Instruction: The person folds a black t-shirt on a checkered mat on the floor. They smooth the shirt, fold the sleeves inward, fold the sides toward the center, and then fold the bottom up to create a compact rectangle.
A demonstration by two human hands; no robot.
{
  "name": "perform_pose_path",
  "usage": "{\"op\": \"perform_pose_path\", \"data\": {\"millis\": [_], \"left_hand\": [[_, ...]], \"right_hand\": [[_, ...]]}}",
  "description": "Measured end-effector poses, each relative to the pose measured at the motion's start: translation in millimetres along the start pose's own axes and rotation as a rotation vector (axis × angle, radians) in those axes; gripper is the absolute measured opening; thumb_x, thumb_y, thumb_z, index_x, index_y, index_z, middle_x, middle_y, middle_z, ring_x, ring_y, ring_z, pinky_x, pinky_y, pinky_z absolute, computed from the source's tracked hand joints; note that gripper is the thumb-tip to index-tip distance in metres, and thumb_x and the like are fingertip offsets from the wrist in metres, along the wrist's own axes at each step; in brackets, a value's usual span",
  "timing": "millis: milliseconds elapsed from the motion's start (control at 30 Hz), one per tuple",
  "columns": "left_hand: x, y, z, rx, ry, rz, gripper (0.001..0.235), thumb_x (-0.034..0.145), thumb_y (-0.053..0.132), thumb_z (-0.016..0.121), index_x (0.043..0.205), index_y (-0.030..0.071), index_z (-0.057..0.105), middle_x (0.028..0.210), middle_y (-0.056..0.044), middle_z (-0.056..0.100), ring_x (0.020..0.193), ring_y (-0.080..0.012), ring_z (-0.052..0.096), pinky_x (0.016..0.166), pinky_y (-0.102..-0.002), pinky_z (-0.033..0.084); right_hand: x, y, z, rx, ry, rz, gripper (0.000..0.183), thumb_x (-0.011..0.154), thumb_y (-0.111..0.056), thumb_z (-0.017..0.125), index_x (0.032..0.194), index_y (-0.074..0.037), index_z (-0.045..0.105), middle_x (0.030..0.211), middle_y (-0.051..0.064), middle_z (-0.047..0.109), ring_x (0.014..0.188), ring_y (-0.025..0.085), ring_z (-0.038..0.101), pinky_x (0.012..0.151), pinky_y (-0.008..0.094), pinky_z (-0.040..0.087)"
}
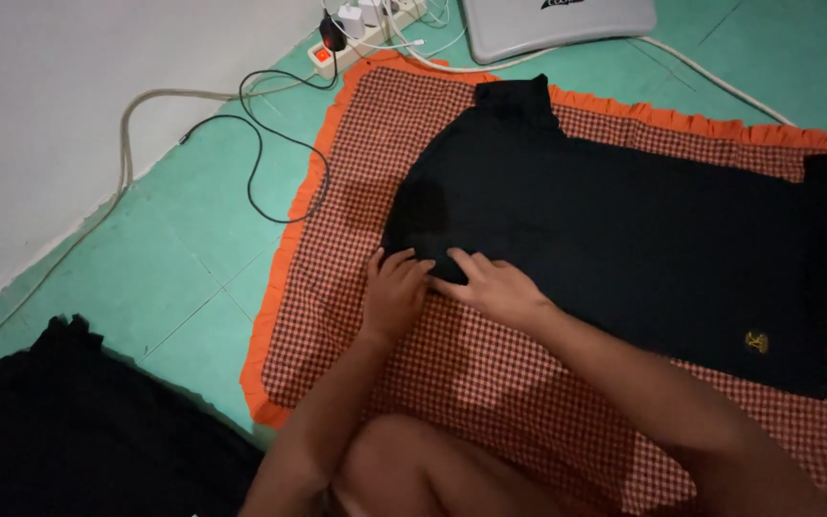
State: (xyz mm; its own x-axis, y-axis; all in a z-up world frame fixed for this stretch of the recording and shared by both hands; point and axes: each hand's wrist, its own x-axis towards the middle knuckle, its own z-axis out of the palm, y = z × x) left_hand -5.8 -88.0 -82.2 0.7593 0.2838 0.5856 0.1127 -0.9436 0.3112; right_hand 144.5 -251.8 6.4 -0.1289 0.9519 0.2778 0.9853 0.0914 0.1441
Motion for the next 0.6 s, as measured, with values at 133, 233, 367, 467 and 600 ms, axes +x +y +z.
{"op": "perform_pose_path", "data": {"millis": [133, 233, 367, 467, 600], "left_hand": [[4.2, 2.0, -4.5, -0.004, 0.067, 0.054, 0.014, 0.094, 0.011, 0.072, 0.106, 0.019, 0.073, 0.087, -0.001, 0.073, 0.109, -0.0207, 0.069, 0.112, -0.055, 0.038], [3.5, -2.3, 0.4, 0.063, 0.148, 0.077, 0.008, 0.094, 0.013, 0.072, 0.098, 0.020, 0.073, 0.081, 0.000, 0.068, 0.097, -0.0200, 0.066, 0.106, -0.052, 0.042], [8.8, -2.7, -5.0, 0.037, 0.165, 0.092, 0.006, 0.088, 0.015, 0.069, 0.090, 0.021, 0.067, 0.088, 0.002, 0.056, 0.091, -0.0202, 0.058, 0.093, -0.044, 0.045], [20.3, 10.9, -24.2, 0.022, 0.143, 0.098, 0.007, 0.082, 0.013, 0.065, 0.082, 0.019, 0.060, 0.097, 0.000, 0.058, 0.096, -0.0220, 0.058, 0.091, -0.044, 0.041], [16.0, 7.4, -17.6, 0.045, 0.083, 0.097, 0.009, 0.073, 0.015, 0.061, 0.076, 0.020, 0.054, 0.086, -0.001, 0.061, 0.095, -0.0251, 0.060, 0.089, -0.044, 0.037]], "right_hand": [[-32.7, 8.4, 26.4, -0.026, 0.102, 0.105, 0.051, 0.098, -0.010, 0.050, 0.148, -0.016, 0.048, 0.113, 0.015, 0.058, 0.080, 0.026, 0.065, 0.060, 0.038, 0.057], [-63.3, 20.0, 56.7, -0.023, 0.075, 0.220, 0.038, 0.099, -0.018, 0.041, 0.133, -0.013, 0.058, 0.097, 0.006, 0.058, 0.080, 0.026, 0.059, 0.068, 0.041, 0.049], [-97.9, 30.6, 79.4, -0.012, 0.102, 0.260, 0.017, 0.097, -0.018, 0.047, 0.098, -0.016, 0.064, 0.089, 0.004, 0.056, 0.079, 0.026, 0.055, 0.066, 0.040, 0.043], [-103.9, 32.4, 74.4, 0.062, 0.150, 0.251, 0.015, 0.094, -0.015, 0.050, 0.092, -0.015, 0.065, 0.089, 0.005, 0.057, 0.078, 0.026, 0.055, 0.064, 0.039, 0.043], [-100.7, 33.8, 60.5, 0.158, 0.170, 0.277, 0.013, 0.075, -0.014, 0.067, 0.088, -0.016, 0.070, 0.086, 0.005, 0.063, 0.078, 0.028, 0.059, 0.064, 0.040, 0.045]]}}
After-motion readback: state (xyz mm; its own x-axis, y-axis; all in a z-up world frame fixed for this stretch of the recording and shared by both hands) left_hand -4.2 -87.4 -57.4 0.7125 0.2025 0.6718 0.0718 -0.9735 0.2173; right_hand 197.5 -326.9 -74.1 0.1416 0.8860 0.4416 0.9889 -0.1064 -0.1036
